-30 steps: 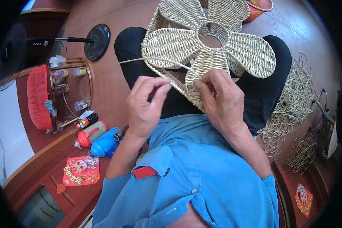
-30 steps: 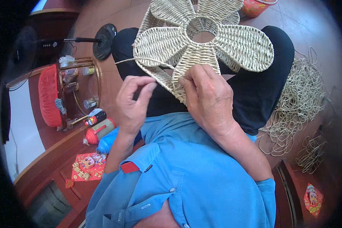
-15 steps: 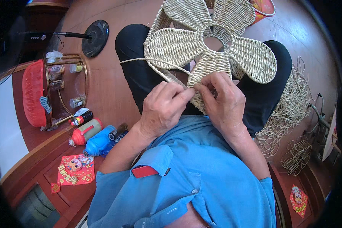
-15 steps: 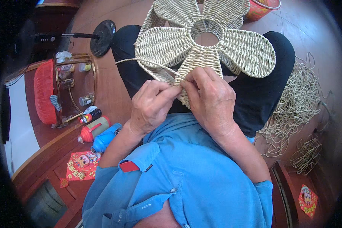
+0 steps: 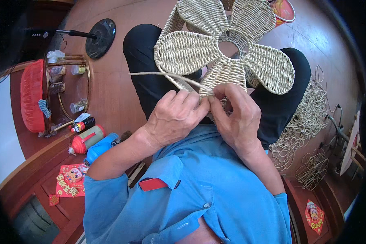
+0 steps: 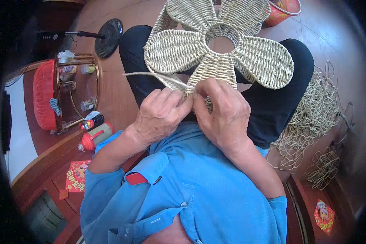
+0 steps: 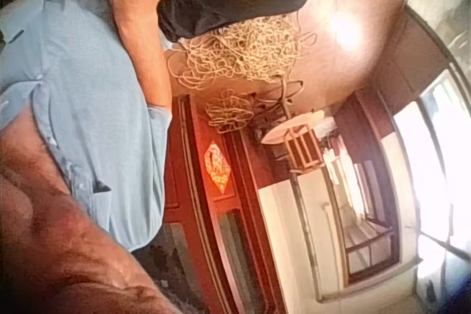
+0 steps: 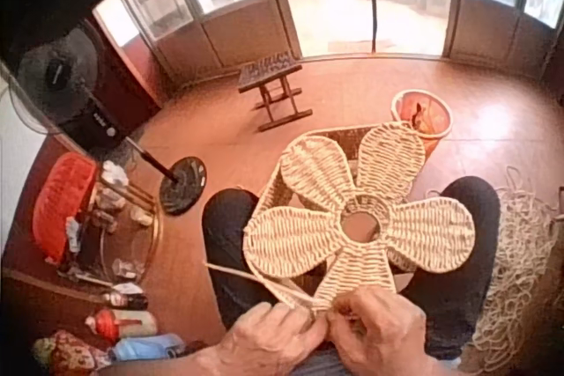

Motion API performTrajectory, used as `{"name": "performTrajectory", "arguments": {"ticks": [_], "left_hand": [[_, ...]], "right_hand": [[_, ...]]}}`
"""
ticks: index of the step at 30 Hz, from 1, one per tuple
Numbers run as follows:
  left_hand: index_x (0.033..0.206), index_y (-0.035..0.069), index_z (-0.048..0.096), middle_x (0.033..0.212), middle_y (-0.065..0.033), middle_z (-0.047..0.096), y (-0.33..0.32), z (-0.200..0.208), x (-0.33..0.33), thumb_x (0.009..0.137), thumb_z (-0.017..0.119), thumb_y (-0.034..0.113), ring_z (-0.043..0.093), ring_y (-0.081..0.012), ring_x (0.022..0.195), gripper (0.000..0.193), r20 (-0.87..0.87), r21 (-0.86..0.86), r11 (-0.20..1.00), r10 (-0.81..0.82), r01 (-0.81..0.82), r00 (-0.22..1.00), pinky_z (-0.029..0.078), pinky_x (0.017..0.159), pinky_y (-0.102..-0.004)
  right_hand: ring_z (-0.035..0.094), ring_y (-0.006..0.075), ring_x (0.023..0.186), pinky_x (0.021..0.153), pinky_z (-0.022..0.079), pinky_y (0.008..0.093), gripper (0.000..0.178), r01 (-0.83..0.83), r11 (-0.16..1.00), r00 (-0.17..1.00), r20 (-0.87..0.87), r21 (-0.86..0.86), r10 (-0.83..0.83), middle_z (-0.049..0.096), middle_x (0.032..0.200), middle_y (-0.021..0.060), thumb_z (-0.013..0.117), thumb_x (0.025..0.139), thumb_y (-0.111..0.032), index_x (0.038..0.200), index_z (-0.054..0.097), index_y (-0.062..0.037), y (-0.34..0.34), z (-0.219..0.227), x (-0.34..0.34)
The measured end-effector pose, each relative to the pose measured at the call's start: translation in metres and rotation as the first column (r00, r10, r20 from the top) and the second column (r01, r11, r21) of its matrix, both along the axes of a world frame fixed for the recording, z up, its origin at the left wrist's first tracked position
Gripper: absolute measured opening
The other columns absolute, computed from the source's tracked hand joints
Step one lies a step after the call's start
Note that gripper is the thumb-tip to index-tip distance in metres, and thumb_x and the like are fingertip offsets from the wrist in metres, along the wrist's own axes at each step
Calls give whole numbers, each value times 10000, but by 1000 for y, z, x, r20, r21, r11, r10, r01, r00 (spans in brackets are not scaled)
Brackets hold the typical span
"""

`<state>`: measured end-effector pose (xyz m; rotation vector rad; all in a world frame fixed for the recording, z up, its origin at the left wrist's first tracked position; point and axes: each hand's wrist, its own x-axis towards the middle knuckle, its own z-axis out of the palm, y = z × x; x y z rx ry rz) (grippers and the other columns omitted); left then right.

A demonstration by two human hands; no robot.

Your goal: The person is weaving a decorative straw object shaped like a flower, using long strands of straw and scissors to trim them.

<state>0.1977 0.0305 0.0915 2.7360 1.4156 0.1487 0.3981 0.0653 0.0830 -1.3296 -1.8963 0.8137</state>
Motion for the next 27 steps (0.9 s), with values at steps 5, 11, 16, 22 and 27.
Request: {"name": "performTrajectory", "arguments": {"ticks": [5, 11, 16, 22, 27], "left_hand": [[1239, 41, 751, 1066, -132, 738, 12, 3, -9, 916, 689, 7, 732, -246, 912, 330, 514, -207, 961, 266, -183, 816, 584, 794, -362], [1419, -30, 636, 1184, -154, 764, 19, 20, -11, 1051, 596, 23, 738, -164, 768, 374, 481, -625, 741, 613, -244, 627, 592, 662, -306], [1596, -35, 412, 1246, -181, 713, 40, 14, -6, 1130, 454, 97, 713, -142, 614, 486, 301, -954, 270, 860, 133, 412, 565, 449, -240], [1485, -15, 492, 1081, -122, 731, 63, 1, -6, 1084, 417, 7, 657, -102, 528, 408, 219, -956, 87, 846, 279, 487, 491, 388, -206], [1515, 49, 477, 888, -30, 642, 54, 7, -7, 1076, 453, -6, 605, -60, 529, 442, 217, -976, 182, 799, 118, 560, 466, 400, -233]], "right_hand": [[707, 301, 761, 680, 539, 433, 124, -1, 1000, 1000, 27, -25, 2, 687, 850, 76, 777, 874, -71, 966, 701, -101, -6, 1, 2], [721, 286, 820, 716, 560, 427, 114, -22, 995, 1000, 16, -94, 24, 688, 925, 68, 783, 859, -50, 953, 737, -98, -11, 1, 4], [725, 285, 828, 719, 561, 424, 120, -33, 992, 999, 0, -125, 33, 688, 928, 67, 787, 846, -39, 942, 751, -101, -10, 1, 4], [715, 298, 805, 705, 550, 428, 117, -21, 989, 999, 27, -149, 26, 686, 907, 77, 788, 853, -53, 955, 762, -103, -8, 3, 4], [706, 307, 795, 690, 541, 437, 126, -25, 994, 998, 63, -102, 31, 667, 878, 88, 779, 851, -58, 969, 758, -96, -8, 3, 0]]}}
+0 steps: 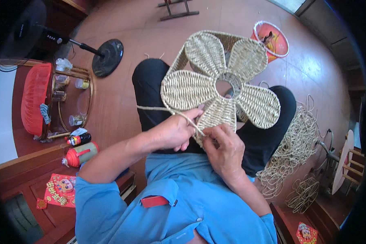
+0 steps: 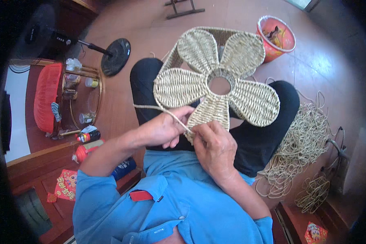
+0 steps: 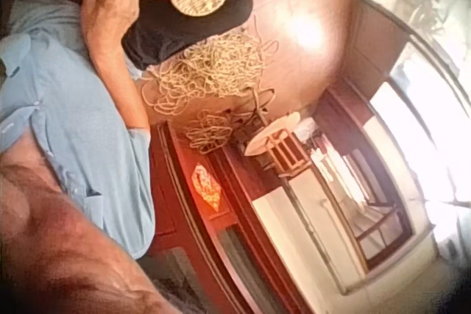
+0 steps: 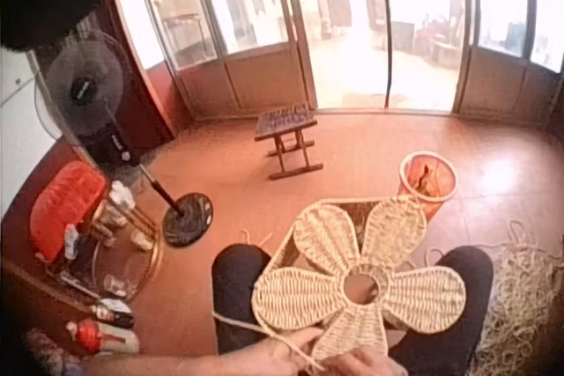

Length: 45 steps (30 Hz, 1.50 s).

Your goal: The person is weaving a decorative straw object shaped like a flower, using long strands of straw and scissors to trim them.

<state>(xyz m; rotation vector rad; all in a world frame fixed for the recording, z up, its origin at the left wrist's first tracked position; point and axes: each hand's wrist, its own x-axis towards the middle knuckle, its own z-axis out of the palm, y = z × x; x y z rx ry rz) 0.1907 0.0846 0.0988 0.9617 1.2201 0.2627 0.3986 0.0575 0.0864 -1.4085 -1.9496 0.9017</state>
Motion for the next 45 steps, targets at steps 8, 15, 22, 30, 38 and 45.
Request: {"name": "performTrajectory", "arguments": {"ticks": [8, 15, 22, 30, 38, 45], "left_hand": [[1325, 14, 559, 990, -165, 686, -50, -6, 25, 1000, 652, -6, 737, -316, 838, 338, -266, 745, 667, 333, -26, 905, 596, 722, -410], [1176, 31, 607, 1016, -109, 701, -78, -17, 36, 997, 689, -24, 738, -219, 839, 204, -196, 868, 493, 456, -62, 868, 594, 727, -340], [1230, 114, 585, 955, 33, 553, -71, -10, 1, 1089, 661, 203, 498, -36, 791, 184, 405, -66, 863, 482, -501, 777, 416, 653, -211], [1246, 30, 612, 858, 47, 528, -60, 6, -116, 1030, 649, 117, 538, -74, 745, 236, 434, 237, 570, 662, -786, 611, 485, 731, -261], [914, 99, 520, 698, 40, 359, -89, 16, -292, 1150, 579, 188, 345, -90, 617, 259, 518, 48, 239, 824, -970, 229, 273, 529, -269], [1070, 40, 597, 800, 4, 562, -87, 42, -395, 1133, 613, 213, 382, -55, 513, 185, 189, 604, -15, 974, -797, 124, 297, 413, -227]], "right_hand": [[705, 277, 735, 659, 545, 412, 153, -12, 996, 1000, -23, 87, 14, 668, 821, 79, 797, 834, -53, 968, 728, -78, 0, 3, 0], [720, 273, 761, 662, 551, 410, 168, 0, 994, 999, -33, 113, 4, 696, 842, 74, 796, 851, -85, 960, 668, -89, -2, -8, 4], [677, 288, 695, 628, 515, 409, 164, 42, 997, 997, -62, 70, -38, 666, 802, 94, 815, 859, -64, 944, 676, -81, -6, -4, -5], [591, 209, 657, 597, 466, 344, 175, 80, 994, 958, -283, 77, -55, 630, 817, 75, 791, 876, 35, 947, 656, -49, -14, -22, 9], [540, 126, 733, 664, 460, 275, 220, 267, 962, 888, -402, 56, -223, 593, 874, 33, 775, 877, 81, 961, 615, -44, -40, -24, 44], [614, 95, 968, 897, 509, 246, 321, 5, 686, 700, -488, -727, -522, 649, 1098, 38, 618, 948, 4, 1269, 602, 10, -38, -40, 59]]}}
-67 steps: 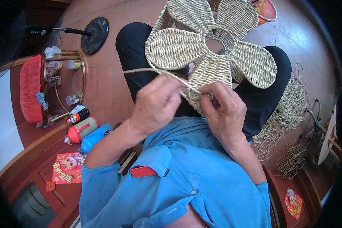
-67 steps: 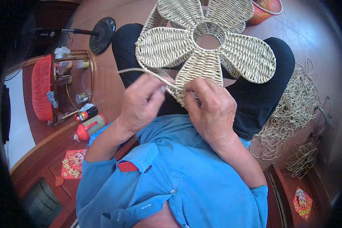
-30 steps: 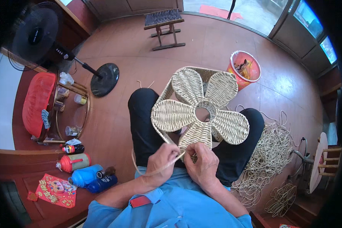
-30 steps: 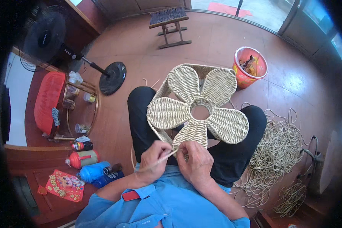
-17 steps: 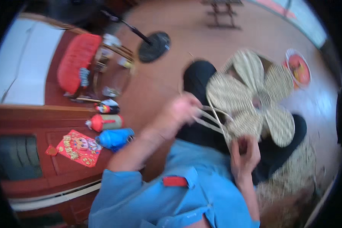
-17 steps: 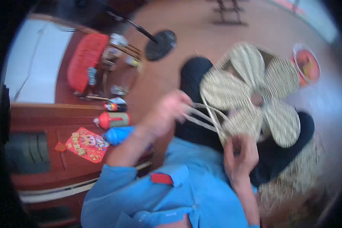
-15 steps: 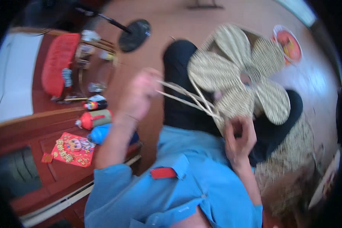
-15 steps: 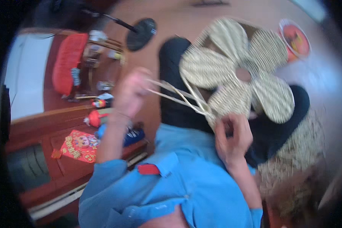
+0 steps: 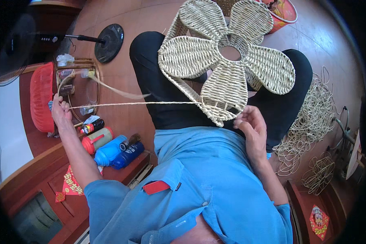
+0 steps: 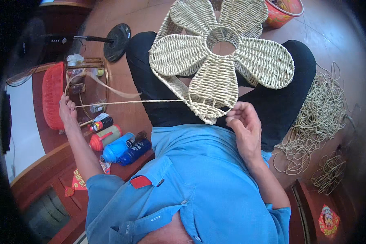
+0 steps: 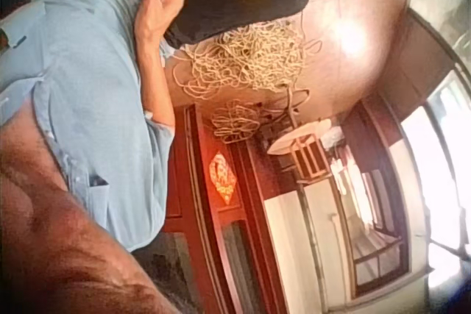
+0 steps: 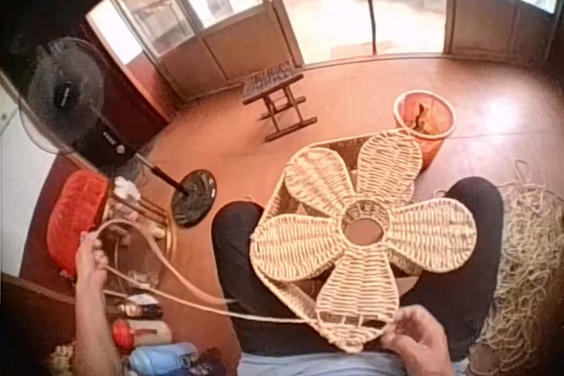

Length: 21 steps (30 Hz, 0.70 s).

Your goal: The person is weaving a decorative straw object shaped like a flower, using long strands of straw and scissors to trim them.

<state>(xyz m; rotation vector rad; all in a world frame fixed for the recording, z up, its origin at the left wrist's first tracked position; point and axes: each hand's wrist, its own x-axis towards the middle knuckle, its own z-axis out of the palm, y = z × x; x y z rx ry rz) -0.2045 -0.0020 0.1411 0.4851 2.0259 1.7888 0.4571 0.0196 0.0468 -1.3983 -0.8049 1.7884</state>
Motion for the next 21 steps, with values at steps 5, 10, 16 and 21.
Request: {"name": "performTrajectory", "arguments": {"ticks": [5, 10, 16, 21], "left_hand": [[1427, 21, 618, 1141, -63, 794, 48, 22, 130, 1080, 690, 223, 395, 21, 580, 408, -213, -275, 927, -317, 255, 924, 330, 475, -166], [1178, 61, 765, 988, 1, 797, 46, -19, 352, 1067, 695, 127, 569, 1, 704, 146, -361, -458, 594, -804, 662, 472, 437, 615, -192], [1153, 56, 738, 1012, -117, 679, 45, -36, 423, 946, 720, 18, 712, -310, 929, 212, -503, -568, 375, -863, 733, 51, 586, 811, -410], [1210, 56, 703, 1032, -106, 642, 45, -30, 426, 872, 696, 19, 675, -296, 1015, 341, -505, -758, 251, -810, 602, -298, 570, 847, -416]], "right_hand": [[659, 147, 1142, 1058, 491, 310, 585, -92, 995, 931, -358, -36, 73, 696, 1330, 105, 603, 877, -26, 1456, 571, 52, 14, -3, -7], [653, 140, 1154, 1075, 487, 315, 608, -264, 954, 881, -438, -144, 177, 710, 1326, 84, 637, 832, -25, 1433, 604, 58, 24, -3, -9], [649, 127, 1149, 1072, 489, 301, 622, -254, 957, 851, -501, -138, 153, 714, 1311, 61, 656, 803, 9, 1422, 613, 45, 26, -4, -10], [650, 124, 1143, 1061, 498, 298, 640, -238, 958, 827, -551, -159, 114, 715, 1300, 53, 653, 789, 36, 1428, 612, 27, 29, -10, -10]]}}
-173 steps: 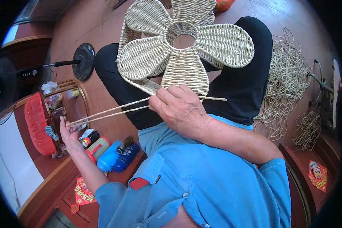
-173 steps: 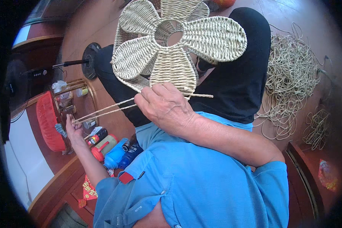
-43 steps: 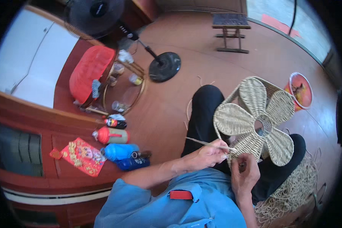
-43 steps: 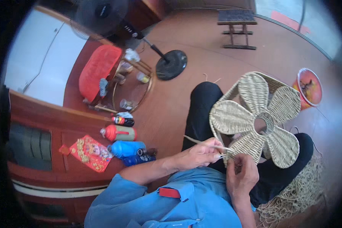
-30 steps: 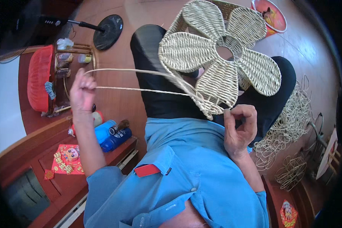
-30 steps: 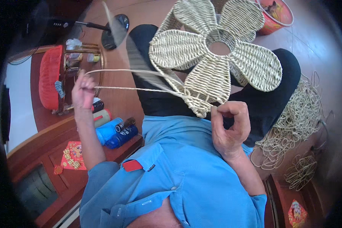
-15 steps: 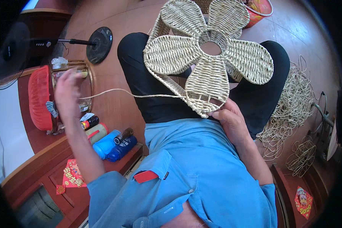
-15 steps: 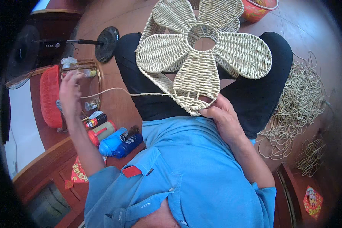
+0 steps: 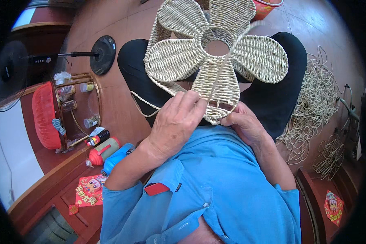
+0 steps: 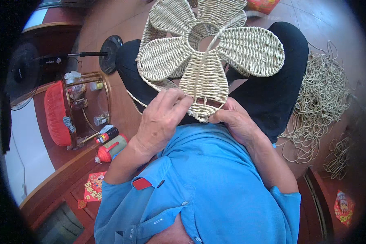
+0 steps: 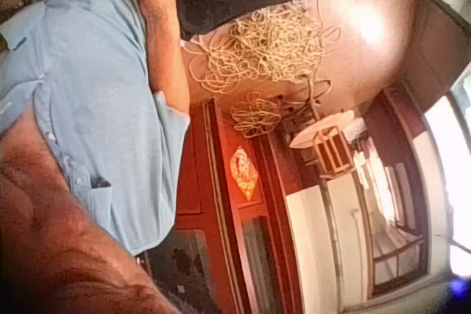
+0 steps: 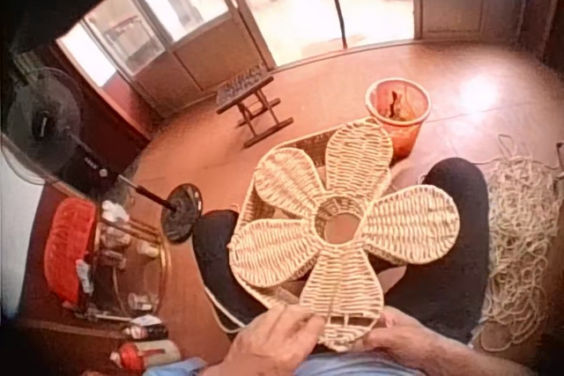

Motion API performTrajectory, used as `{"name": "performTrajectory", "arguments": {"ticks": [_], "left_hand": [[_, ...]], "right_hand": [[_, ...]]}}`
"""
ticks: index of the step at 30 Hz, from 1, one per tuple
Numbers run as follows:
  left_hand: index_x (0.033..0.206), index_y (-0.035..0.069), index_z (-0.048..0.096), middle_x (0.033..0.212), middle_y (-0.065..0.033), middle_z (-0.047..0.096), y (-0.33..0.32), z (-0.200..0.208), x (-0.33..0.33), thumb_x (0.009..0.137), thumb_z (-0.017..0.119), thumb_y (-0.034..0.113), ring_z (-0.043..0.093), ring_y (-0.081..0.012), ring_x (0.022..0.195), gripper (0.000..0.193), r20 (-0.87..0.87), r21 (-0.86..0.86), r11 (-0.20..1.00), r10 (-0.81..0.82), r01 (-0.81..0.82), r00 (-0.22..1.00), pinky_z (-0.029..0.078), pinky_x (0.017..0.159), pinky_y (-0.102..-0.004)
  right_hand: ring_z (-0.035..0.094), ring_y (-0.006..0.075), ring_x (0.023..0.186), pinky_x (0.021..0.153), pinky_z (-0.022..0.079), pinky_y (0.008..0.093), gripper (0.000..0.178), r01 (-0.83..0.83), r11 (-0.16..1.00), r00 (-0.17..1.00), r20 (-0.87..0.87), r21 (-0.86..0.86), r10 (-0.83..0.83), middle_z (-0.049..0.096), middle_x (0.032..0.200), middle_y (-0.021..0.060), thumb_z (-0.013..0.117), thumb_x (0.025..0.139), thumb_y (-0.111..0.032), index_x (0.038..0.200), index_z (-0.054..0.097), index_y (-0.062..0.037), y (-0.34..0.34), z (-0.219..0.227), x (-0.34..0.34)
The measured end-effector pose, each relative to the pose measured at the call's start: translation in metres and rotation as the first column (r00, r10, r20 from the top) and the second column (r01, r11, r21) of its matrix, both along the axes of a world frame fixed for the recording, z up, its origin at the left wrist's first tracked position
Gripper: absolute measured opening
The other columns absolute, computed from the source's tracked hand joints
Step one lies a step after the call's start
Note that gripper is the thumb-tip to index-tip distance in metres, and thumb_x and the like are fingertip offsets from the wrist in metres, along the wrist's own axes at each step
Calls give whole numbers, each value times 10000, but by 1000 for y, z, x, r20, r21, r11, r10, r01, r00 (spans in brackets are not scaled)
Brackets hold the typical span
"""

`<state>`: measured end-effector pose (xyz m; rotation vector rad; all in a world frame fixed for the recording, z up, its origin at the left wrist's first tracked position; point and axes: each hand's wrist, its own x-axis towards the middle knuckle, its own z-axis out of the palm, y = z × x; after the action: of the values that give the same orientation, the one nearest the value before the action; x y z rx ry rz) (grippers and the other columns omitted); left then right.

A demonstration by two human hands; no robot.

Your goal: The person is weaving a decorative straw object shaped like a flower, using long strands of straw and scissors to trim them.

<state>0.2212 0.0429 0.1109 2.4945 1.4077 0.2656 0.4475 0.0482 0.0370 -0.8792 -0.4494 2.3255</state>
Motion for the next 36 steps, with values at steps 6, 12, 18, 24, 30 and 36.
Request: {"name": "performTrajectory", "arguments": {"ticks": [6, 12, 18, 24, 30, 36], "left_hand": [[1174, 50, 715, 1048, -108, 693, 6, 1, -3, 880, 703, 6, 683, -304, 1022, 297, 76, 4, 1000, 15, -16, 997, 574, 883, -412], [1126, 27, 692, 1035, -107, 754, 4, -8, 5, 920, 748, -61, 755, -277, 920, 231, 297, -155, 962, 260, -223, 919, 608, 821, -371], [1159, 19, 669, 1038, -115, 748, 0, -9, 7, 951, 739, -55, 782, -231, 923, 231, 358, -278, 916, 379, -290, 854, 637, 816, -341], [1092, 68, 718, 1030, -84, 725, 2, -4, 9, 867, 793, -34, 704, -271, 971, 258, 237, 71, 971, 205, -227, 950, 546, 861, -404], [1027, 107, 744, 984, -58, 693, 2, -5, 12, 844, 817, 35, 650, -278, 933, 209, 198, 96, 983, 137, -158, 971, 472, 835, -407], [1047, 109, 742, 983, -59, 686, 18, -2, 12, 862, 789, 74, 652, -274, 933, 194, 178, 107, 994, -13, -6, 984, 498, 820, -421]], "right_hand": [[658, 132, 1155, 1068, 507, 316, 603, -71, 997, 997, -5, 6, 71, 713, 1312, 58, 661, 833, 57, 1434, 615, 26, 1, -12, 5], [662, 150, 1213, 1089, 508, 335, 460, -64, 998, 997, 50, 24, 62, 720, 1348, 78, 686, 986, -10, 1442, 640, 27, 4, -13, -1], [674, 139, 1181, 1069, 517, 321, 389, -107, 980, 961, 270, 166, 59, 743, 1323, 49, 747, 1026, -132, 1392, 704, -6, 6, -13, -11], [679, 131, 1172, 1050, 526, 315, 402, -18, 996, 981, 195, 86, 1, 749, 1311, 39, 764, 1034, -184, 1396, 704, -19, 5, -18, -11], [691, 127, 1127, 1016, 541, 314, 375, 20, 999, 999, 32, 34, -21, 757, 1268, 28, 749, 1037, -156, 1389, 699, -37, 0, -27, -9], [695, 139, 1107, 1000, 540, 337, 411, 20, 996, 992, -126, -91, -31, 751, 1272, 33, 725, 996, -70, 1404, 675, -49, -4, -33, -1]]}}
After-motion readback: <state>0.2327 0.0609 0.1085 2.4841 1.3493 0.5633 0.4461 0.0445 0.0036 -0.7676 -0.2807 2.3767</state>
